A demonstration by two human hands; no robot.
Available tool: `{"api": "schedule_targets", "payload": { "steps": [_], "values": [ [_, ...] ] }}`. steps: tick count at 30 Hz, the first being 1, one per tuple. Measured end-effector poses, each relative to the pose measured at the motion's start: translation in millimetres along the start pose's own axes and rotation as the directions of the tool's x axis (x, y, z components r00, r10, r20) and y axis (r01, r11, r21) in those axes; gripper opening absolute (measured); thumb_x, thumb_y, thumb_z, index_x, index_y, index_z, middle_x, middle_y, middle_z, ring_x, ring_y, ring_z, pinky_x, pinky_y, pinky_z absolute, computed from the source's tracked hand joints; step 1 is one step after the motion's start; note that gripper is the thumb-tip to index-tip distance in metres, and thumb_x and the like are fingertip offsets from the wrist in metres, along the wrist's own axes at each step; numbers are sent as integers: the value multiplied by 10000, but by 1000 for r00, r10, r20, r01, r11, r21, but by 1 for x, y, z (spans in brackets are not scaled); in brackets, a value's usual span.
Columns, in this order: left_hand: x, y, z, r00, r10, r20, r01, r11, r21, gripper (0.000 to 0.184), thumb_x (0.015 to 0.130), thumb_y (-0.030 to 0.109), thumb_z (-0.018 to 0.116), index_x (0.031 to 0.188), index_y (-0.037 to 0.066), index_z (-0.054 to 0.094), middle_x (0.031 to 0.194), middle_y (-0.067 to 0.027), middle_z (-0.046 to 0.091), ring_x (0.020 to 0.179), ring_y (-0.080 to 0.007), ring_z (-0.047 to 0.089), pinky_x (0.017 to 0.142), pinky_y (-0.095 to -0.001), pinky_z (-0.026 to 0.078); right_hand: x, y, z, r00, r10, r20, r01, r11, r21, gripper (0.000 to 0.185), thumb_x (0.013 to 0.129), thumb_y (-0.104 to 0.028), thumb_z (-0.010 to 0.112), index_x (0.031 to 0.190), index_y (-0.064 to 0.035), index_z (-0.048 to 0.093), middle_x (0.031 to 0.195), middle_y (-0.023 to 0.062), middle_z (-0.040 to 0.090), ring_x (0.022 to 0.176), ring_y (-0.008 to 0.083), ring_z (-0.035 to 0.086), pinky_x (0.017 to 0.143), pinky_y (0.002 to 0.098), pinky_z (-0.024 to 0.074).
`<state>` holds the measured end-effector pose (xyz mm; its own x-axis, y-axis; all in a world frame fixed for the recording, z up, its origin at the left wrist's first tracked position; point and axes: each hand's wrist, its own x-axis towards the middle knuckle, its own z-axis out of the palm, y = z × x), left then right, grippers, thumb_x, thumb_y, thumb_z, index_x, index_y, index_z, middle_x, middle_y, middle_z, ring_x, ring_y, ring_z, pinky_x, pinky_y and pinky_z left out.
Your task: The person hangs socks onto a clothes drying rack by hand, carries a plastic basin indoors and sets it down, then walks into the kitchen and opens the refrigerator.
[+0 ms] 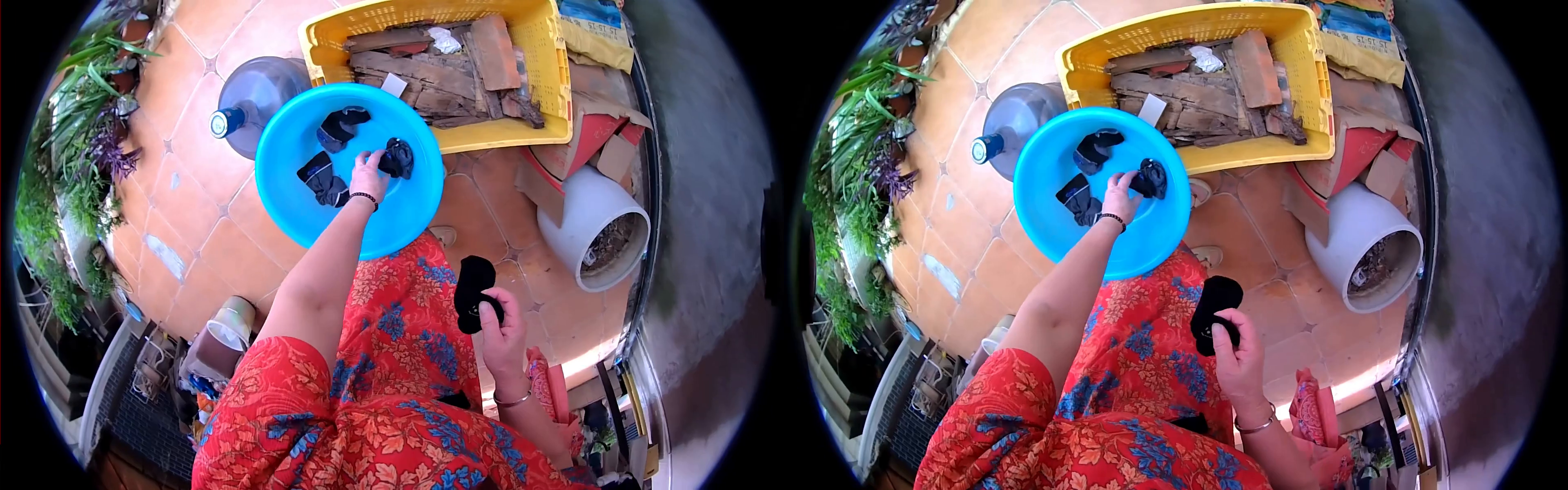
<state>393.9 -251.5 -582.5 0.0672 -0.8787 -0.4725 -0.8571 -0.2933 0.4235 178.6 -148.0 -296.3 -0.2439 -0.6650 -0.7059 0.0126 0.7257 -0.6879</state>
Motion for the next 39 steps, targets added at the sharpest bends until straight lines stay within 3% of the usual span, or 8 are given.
{"api": "schedule_targets", "payload": {
  "steps": [3, 6, 10, 12, 14, 20, 31, 39],
  "values": [
    [14, -16, 2, 977, -95, 191, 140, 961, -237, 263, 797, 156, 603, 1040, 64, 562, 991, -93, 587, 925, -249, 573, 862, -330, 437, 0, 0, -8, 999, 26, -31, -25, 999, 34, 146, 884, -76, 519, 1010, -3, 515, 880, 19, 554, 793, 72, 502, 709, 208, 423],
    [-13, -14, -50, 862, -34, 506, 507, 25, -862, 127, 872, 127, 520, 982, 78, 556, 925, -7, 592, 912, -139, 568, 809, -288, 451, -2, -3, -13, 1000, 9, -23, -7, 996, 84, 156, 892, -92, 512, 1016, 3, 512, 861, 20, 558, 792, 71, 502, 713, 214, 425],
    [-37, -9, -108, 847, 48, 530, 530, 13, -848, 123, 871, 92, 521, 989, 66, 547, 892, 2, 585, 880, -100, 556, 775, -260, 454, -2, -4, -2, 999, -10, 33, 7, 996, 94, 162, 888, -105, 526, 1017, -6, 522, 872, 15, 551, 773, 63, 496, 697, 202, 422],
    [-23, -48, -82, 873, -47, 485, 362, 729, -581, 150, 835, 83, 559, 982, 53, 563, 874, -11, 588, 804, -95, 556, 722, -237, 454, 0, -7, 5, 998, -19, 63, 13, 996, 91, 163, 886, -109, 531, 1015, -10, 526, 878, 13, 547, 766, 61, 494, 686, 197, 422],
    [9, -73, -54, 978, -31, 205, 122, 885, -450, 127, 805, 87, 599, 925, 44, 604, 795, -8, 583, 743, -100, 567, 657, -226, 471, 4, -7, 11, 990, 35, 133, -42, 998, 45, 161, 878, -103, 541, 1014, -16, 530, 889, 11, 542, 749, 52, 485, 654, 186, 421],
    [72, -44, -41, 830, -529, 176, 497, 557, -665, 186, 811, 185, 638, 955, 73, 602, 842, -22, 609, 671, -94, 551, 537, -226, 459, 9, -3, 20, 964, 20, 265, -44, 995, 84, 155, 879, -87, 528, 1009, -2, 522, 906, 33, 565, 829, 75, 540, 701, 199, 446],
    [-5, 15, -213, 981, 98, 167, 149, 175, -973, 124, 875, 116, 562, 987, 64, 568, 948, -14, 608, 851, -106, 588, 766, -256, 486, 56, 27, 81, 875, -155, 460, 104, 986, 133, 252, 891, -130, 523, 1104, -1, 483, 1010, 94, 575, 955, 148, 551, 807, 271, 447],
    [-102, 76, -269, 938, 311, 150, -94, 648, -756, 136, 780, 17, 583, 903, 62, 548, 902, -9, 567, 812, -104, 564, 730, -238, 459, 13, -28, 48, 806, -378, 455, 540, 785, -303, 505, 802, -143, 613, 1251, -33, 408, 1313, 216, 364, 1209, 357, 378, 994, 394, 341]
  ]
}}
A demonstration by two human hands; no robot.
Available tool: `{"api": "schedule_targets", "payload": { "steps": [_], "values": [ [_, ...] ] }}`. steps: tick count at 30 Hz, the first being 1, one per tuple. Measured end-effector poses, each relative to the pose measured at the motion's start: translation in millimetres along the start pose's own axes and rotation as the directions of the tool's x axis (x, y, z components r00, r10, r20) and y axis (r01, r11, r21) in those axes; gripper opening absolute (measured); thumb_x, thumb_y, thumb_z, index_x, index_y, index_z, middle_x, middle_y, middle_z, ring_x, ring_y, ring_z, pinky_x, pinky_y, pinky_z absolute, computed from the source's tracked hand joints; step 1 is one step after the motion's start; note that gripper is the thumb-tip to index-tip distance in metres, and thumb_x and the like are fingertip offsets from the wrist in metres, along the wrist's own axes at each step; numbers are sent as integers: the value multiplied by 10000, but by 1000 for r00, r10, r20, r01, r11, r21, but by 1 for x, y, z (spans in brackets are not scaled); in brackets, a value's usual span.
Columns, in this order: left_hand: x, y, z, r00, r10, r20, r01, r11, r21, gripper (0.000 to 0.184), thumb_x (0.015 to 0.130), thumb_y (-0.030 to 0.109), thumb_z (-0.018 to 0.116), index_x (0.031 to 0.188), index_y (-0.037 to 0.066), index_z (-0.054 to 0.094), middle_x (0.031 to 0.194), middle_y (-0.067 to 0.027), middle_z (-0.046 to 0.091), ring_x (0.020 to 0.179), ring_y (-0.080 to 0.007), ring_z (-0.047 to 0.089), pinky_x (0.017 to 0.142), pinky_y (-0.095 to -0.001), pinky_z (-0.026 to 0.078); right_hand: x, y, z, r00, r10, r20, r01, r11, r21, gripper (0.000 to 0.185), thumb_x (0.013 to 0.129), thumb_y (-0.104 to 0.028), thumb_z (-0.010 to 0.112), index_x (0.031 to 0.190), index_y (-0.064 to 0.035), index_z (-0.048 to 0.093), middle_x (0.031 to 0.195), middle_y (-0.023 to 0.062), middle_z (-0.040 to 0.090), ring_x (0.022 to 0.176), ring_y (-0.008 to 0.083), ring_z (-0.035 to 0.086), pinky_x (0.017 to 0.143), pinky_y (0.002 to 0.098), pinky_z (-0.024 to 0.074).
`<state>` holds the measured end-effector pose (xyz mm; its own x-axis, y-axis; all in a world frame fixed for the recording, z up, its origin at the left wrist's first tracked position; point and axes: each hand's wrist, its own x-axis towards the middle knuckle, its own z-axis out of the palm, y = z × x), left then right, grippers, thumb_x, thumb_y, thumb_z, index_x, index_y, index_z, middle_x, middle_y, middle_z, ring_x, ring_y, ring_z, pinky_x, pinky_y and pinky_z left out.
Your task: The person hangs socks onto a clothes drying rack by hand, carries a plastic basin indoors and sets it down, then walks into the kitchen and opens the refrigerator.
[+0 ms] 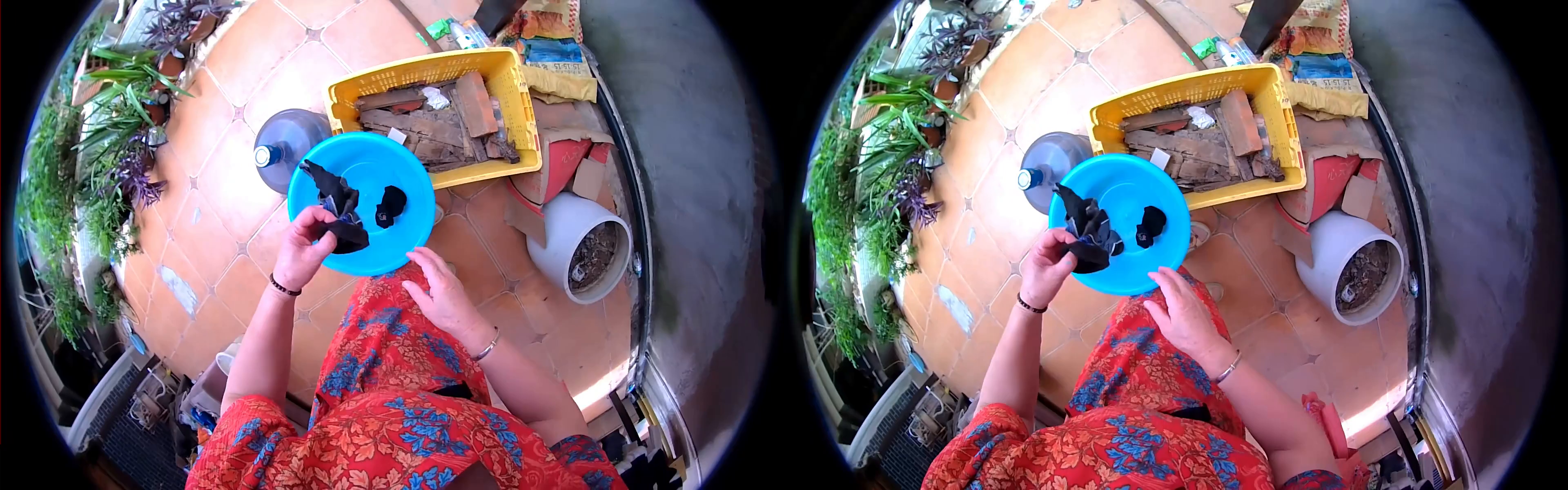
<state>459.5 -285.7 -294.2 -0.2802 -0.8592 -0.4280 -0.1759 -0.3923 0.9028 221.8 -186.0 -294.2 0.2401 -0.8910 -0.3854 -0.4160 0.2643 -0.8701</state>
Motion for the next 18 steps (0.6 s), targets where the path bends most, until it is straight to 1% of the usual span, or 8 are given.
{"api": "schedule_targets", "payload": {
  "steps": [1, 3, 5, 6, 9, 11, 15, 18],
  "values": [
    [-11, 13, 16, 997, 13, 81, -27, 983, 180, 152, 748, 0, 580, 885, 62, 552, 895, -25, 560, 803, -129, 573, 716, -247, 463, -10, -16, -11, 997, 0, -76, 0, 1000, -1, 547, 786, -145, 633, 1262, -26, 388, 1319, 222, 356, 1210, 362, 372, 991, 402, 341],
    [-31, 53, 56, 900, 240, 365, -385, 830, 404, 190, 687, -11, 580, 854, 78, 566, 897, -73, 535, 794, -217, 580, 695, -294, 473, -27, -44, -31, 984, -62, -168, 49, 996, -80, 664, 723, -132, 687, 1289, -33, 354, 1323, 206, 354, 1228, 346, 357, 1004, 417, 314],
    [-53, 77, 89, 802, 176, 571, -410, 858, 311, 205, 667, -28, 588, 826, 100, 595, 911, -96, 522, 835, -265, 547, 708, -328, 457, -47, -65, -47, 964, -123, -235, 47, 951, -305, 765, 658, -126, 722, 1310, -50, 328, 1316, 183, 365, 1232, 337, 355, 1014, 438, 283],
    [-61, 87, 102, 743, 262, 615, -516, 810, 278, 201, 665, -22, 598, 827, 97, 594, 927, -94, 523, 847, -269, 544, 707, -340, 458, -58, -63, -50, 964, -145, -221, 77, 954, -291, 845, 613, -125, 737, 1333, -74, 298, 1305, 167, 380, 1238, 315, 354, 1029, 449, 247],
    [-70, 114, 123, 613, 395, 684, -678, 708, 199, 258, 649, -49, 605, 866, 89, 586, 973, -100, 524, 882, -280, 543, 738, -359, 459, -100, -61, -59, 955, -72, -286, 20, 983, -182, 534, 662, -128, 721, 1147, -59, 508, 1007, 130, 586, 955, 285, 566, 855, 396, 415],
    [-72, 120, 134, 687, 439, 579, -631, 756, 176, 344, 665, -61, 588, 975, 85, 561, 999, -124, 533, 924, -302, 545, 759, -359, 469, -126, -78, -69, 922, -7, -386, -22, 997, -70, 412, 690, -129, 709, 1058, -42, 545, 936, 123, 592, 879, 274, 579, 793, 373, 436],
    [-79, 146, 170, 680, 184, 709, -314, 948, 55, 550, 708, -89, 561, 1226, 53, 443, 1074, -120, 515, 1015, -264, 526, 885, -324, 415, -176, -109, -84, 838, 169, -519, -21, 960, 279, 230, 752, -134, 680, 924, -11, 589, 859, 119, 583, 791, 238, 582, 704, 320, 458],
    [-70, 159, 204, 456, 134, 880, -290, 957, 4, 553, 747, -62, 569, 1264, 47, 405, 1125, -105, 486, 1063, -214, 502, 916, -300, 392, -213, -112, -88, 747, 222, -627, -21, 950, 311, 250, 790, -115, 640, 1007, -12, 569, 874, 114, 584, 806, 217, 579, 732, 309, 455]
  ]
}}
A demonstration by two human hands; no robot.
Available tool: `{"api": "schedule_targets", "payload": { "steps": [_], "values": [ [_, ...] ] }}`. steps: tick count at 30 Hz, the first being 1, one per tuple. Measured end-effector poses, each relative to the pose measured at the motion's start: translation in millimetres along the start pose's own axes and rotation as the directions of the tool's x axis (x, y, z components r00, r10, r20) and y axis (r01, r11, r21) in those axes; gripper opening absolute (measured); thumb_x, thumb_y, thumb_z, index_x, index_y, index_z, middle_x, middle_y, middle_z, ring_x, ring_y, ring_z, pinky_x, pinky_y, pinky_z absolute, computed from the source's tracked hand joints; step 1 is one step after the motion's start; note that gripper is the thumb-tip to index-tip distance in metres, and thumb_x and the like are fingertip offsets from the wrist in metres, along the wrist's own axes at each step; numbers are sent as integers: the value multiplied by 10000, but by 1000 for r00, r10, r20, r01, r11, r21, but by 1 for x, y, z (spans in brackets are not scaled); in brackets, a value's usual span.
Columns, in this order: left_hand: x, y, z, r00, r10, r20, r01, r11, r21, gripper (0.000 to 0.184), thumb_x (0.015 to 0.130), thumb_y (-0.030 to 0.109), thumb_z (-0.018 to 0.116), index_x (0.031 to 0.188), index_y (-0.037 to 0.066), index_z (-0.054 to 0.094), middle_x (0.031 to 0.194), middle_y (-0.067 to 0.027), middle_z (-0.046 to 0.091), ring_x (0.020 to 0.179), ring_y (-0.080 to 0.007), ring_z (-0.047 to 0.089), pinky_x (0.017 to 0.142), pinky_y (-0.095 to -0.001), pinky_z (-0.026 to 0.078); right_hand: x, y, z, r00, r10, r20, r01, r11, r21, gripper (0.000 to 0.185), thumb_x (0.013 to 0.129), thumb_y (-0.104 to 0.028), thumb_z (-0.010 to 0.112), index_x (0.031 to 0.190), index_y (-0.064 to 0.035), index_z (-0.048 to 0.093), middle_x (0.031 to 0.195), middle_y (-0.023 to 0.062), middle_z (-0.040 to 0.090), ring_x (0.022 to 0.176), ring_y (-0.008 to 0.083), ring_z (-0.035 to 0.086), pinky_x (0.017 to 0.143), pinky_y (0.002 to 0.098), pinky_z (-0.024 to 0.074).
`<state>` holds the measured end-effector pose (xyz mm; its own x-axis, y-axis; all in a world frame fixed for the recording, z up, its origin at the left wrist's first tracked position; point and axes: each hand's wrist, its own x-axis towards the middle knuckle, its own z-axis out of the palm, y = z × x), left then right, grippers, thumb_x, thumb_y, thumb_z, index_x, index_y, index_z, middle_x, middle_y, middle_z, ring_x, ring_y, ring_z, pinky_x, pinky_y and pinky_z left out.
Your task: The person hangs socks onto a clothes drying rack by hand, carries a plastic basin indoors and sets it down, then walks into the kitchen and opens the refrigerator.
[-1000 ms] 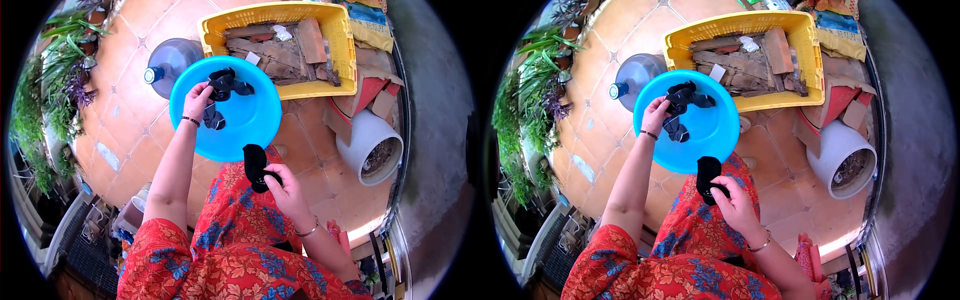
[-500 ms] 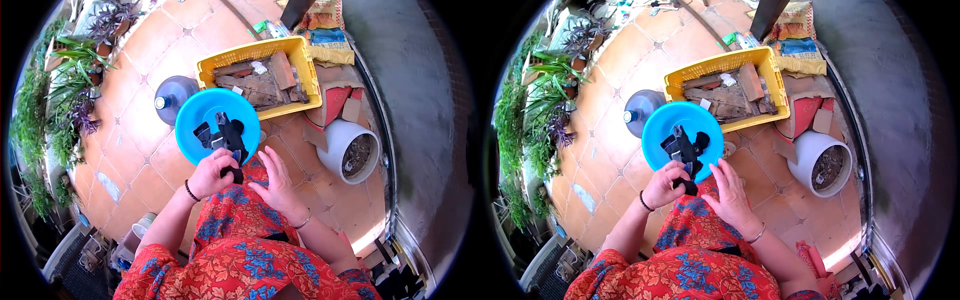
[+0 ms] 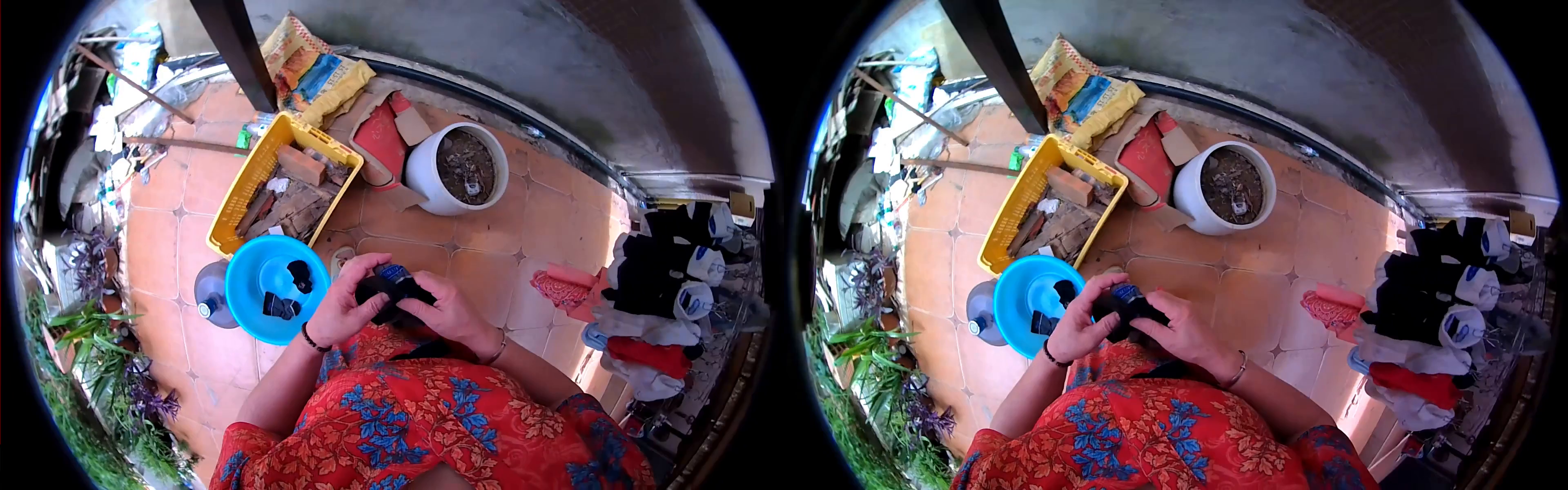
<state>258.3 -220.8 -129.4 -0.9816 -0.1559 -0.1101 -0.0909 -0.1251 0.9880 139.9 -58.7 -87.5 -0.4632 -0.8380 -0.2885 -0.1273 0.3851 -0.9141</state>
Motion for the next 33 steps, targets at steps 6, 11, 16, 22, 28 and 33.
{"api": "schedule_targets", "payload": {
  "steps": [6, 11, 16, 22, 28, 33],
  "values": [
    [68, 16, 35, 952, -14, 305, 156, 883, -443, 385, 773, 7, 649, 1115, 33, 476, 1114, -37, 533, 1014, -118, 520, 882, -270, 427, -52, 2, -33, 924, 77, -374, 27, 964, 264, 341, 851, -37, 548, 1187, -9, 499, 1045, 76, 597, 946, 123, 546, 835, 271, 439],
    [95, 51, 87, 911, 83, 405, 95, 911, -400, 323, 759, 3, 650, 1039, 49, 495, 1057, -30, 541, 966, -110, 530, 858, -258, 434, -96, 6, -57, 795, 37, -606, 117, 970, 213, 326, 855, -22, 541, 1177, 12, 508, 1057, 76, 595, 985, 117, 529, 846, 263, 433],
    [114, 77, 140, 885, 73, 460, 214, 813, -542, 299, 822, 39, 522, 1118, 45, 482, 1067, -61, 561, 988, -145, 550, 867, -287, 444, -135, 0, -84, 716, 3, -698, 169, 969, 178, 235, 850, -52, 578, 1070, 25, 548, 920, 34, 602, 830, 85, 543, 734, 230, 451],
    [135, 73, 173, 774, -227, 591, 612, 510, -605, 316, 890, 185, 470, 1162, 24, 485, 1117, -88, 566, 1007, -195, 559, 888, -336, 448, -170, 19, -113, 633, 70, -771, 321, 882, 345, 183, 852, -81, 597, 1000, 23, 569, 814, -15, 585, 725, 42, 513, 648, 184, 429],
    [138, 66, 187, 692, -179, 700, 694, 431, -576, 352, 892, 202, 473, 1195, 24, 476, 1138, -103, 562, 1014, -213, 564, 904, -345, 442, -184, 28, -119, 593, 139, -793, 419, 788, 452, 151, 866, -102, 584, 976, 0, 570, 806, -39, 560, 729, 21, 487, 646, 169, 407],
    [159, 82, 190, 651, -141, 746, 657, 596, -461, 349, 872, 180, 506, 1180, 18, 487, 1139, -105, 561, 1030, -209, 557, 914, -342, 433, -187, 21, -126, 558, 81, -826, 424, 828, 368, 132, 880, -93, 556, 973, 0, 564, 832, -23, 572, 757, 32, 503, 680, 177, 420]
  ]
}}
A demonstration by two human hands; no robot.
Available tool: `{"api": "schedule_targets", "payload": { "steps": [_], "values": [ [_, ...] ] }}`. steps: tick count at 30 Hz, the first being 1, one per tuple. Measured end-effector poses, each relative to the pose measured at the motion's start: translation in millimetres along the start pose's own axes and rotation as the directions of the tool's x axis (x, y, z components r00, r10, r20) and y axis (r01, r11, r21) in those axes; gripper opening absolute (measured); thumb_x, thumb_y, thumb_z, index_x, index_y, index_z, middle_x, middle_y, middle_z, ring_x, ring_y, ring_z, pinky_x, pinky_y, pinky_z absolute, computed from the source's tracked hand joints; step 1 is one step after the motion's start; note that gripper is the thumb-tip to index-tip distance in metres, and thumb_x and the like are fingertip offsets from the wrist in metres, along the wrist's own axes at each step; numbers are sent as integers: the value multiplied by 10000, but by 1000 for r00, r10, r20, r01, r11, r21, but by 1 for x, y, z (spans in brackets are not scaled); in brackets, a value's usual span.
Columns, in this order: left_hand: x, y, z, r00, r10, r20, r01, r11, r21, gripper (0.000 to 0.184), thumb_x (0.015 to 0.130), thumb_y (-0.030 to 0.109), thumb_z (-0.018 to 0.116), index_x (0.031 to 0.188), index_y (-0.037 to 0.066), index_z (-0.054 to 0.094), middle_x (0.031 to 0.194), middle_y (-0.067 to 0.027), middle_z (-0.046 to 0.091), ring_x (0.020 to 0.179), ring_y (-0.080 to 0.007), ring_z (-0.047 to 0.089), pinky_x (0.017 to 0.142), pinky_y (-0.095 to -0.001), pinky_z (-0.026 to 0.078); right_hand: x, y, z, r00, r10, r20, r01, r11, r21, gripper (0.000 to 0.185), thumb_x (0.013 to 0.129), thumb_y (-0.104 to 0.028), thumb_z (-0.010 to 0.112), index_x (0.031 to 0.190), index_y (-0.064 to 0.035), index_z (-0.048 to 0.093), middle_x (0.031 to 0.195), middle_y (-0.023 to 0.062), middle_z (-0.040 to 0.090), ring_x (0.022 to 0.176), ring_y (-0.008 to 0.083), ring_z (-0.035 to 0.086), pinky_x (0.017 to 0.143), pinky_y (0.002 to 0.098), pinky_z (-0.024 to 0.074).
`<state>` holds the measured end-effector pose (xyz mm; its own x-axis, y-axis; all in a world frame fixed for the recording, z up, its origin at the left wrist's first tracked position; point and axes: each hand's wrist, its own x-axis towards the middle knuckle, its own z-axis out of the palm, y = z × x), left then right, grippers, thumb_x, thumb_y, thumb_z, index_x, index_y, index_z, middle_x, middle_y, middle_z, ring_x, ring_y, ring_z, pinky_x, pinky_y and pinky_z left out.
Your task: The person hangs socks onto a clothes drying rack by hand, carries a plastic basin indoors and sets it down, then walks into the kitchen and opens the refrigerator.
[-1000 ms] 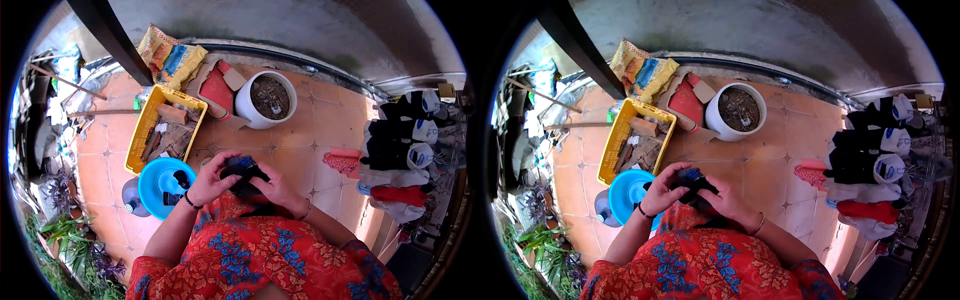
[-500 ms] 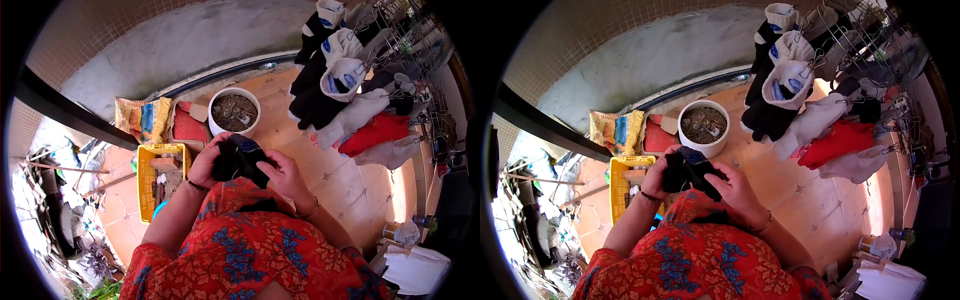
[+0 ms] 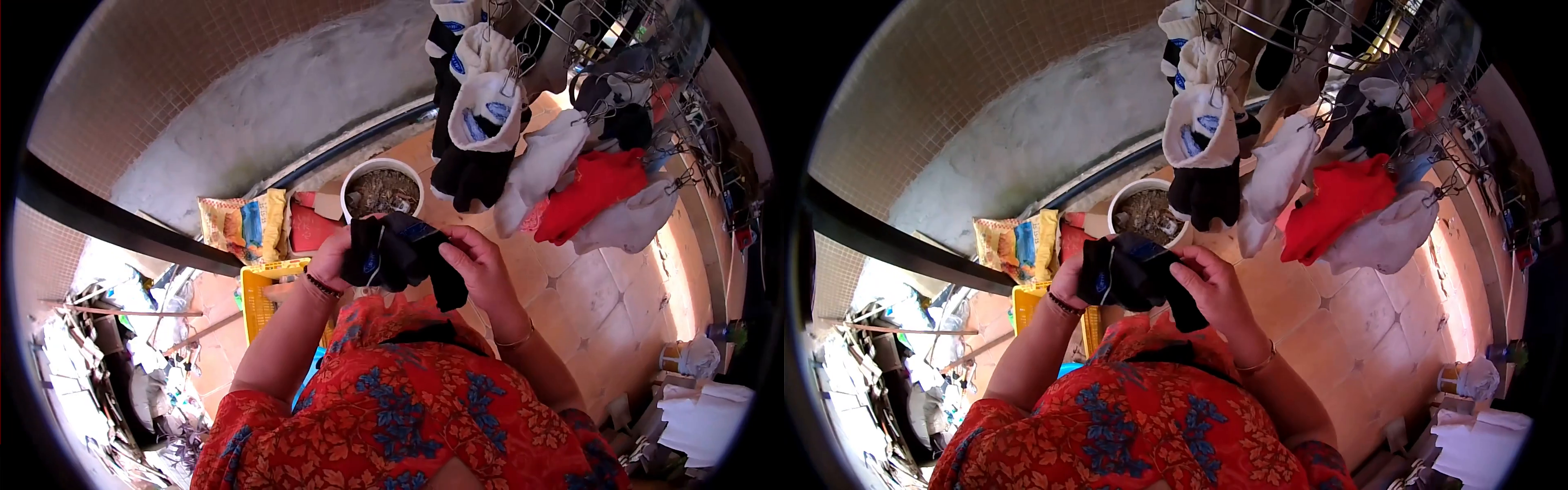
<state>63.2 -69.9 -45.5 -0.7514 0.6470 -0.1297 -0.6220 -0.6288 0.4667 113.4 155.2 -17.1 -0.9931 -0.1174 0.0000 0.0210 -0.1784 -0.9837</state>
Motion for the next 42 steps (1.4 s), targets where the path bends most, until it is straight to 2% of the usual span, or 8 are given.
{"api": "schedule_targets", "payload": {
  "steps": [5, 14, 21, 28, 33, 35, 40, 42],
  "values": [
    [6, 41, -1, 963, 173, 206, -253, 844, 474, 285, 810, 26, 519, 1093, 20, 553, 1187, -109, 513, 1082, -213, 518, 936, -333, 405, 15, -5, 4, 985, -162, -51, 156, 981, -113, 119, 890, -80, 530, 968, 4, 561, 843, 4, 591, 750, 51, 521, 698, 192, 429],
    [15, 100, 0, 971, 94, 221, -190, 863, 468, 282, 852, 26, 501, 1133, 12, 520, 1203, -101, 501, 1075, -194, 518, 914, -325, 421, 60, -19, 55, 938, -347, 9, 318, 847, -426, 286, 816, -55, 618, 1083, -20, 525, 943, 54, 550, 796, 77, 501, 645, 202, 427],
    [22, 111, -8, 962, 114, 249, -225, 850, 477, 290, 827, -17, 525, 1114, 26, 528, 1146, -74, 536, 1032, -176, 538, 905, -310, 423, 92, -41, 94, 856, -475, 206, 493, 626, -605, 365, 731, -67, 658, 1073, -40, 535, 957, 114, 565, 820, 259, 566, 687, 340, 477],
    [2, 119, -19, 990, 30, 138, -126, 627, 769, 304, 811, -86, 459, 1082, 27, 534, 981, 9, 573, 923, -65, 518, 823, -238, 438, 110, -35, 90, 981, 34, 193, 84, 819, -568, 187, 721, -84, 686, 861, -3, 591, 750, 77, 567, 619, 172, 556, 577, 291, 441],
    [-1, 101, -29, 947, 297, 122, -231, 366, 901, 269, 768, -62, 519, 1021, 29, 539, 939, -12, 553, 884, -99, 532, 768, -246, 449, 108, -16, 104, 967, -36, 250, 157, 862, -481, 195, 744, -126, 685, 861, -8, 583, 725, 76, 560, 590, 150, 543, 552, 276, 440],
    [-5, 94, -24, 889, 426, 167, -253, 154, 955, 254, 749, -31, 568, 990, 41, 539, 906, -24, 533, 837, -117, 538, 702, -247, 446, 102, -19, 113, 959, -128, 252, 272, 653, -707, 208, 747, -154, 682, 863, -31, 560, 726, 82, 566, 584, 179, 561, 543, 297, 449],
    [-18, 88, -21, 860, 500, 100, -148, 57, 987, 243, 704, 6, 646, 928, 41, 557, 859, -47, 538, 790, -148, 545, 675, -265, 442, 112, -8, 108, 970, -41, 240, 202, 685, -700, 177, 737, -123, 649, 839, -46, 527, 699, 82, 564, 583, 208, 575, 539, 322, 453],
    [-22, 91, -19, 876, 462, 141, -87, -136, 987, 235, 710, 43, 673, 919, 40, 565, 834, -56, 542, 766, -173, 548, 665, -272, 443, 116, -12, 105, 976, -37, 215, 173, 729, -662, 155, 735, -99, 631, 828, -43, 521, 686, 79, 561, 583, 209, 576, 537, 324, 452]
  ]
}}
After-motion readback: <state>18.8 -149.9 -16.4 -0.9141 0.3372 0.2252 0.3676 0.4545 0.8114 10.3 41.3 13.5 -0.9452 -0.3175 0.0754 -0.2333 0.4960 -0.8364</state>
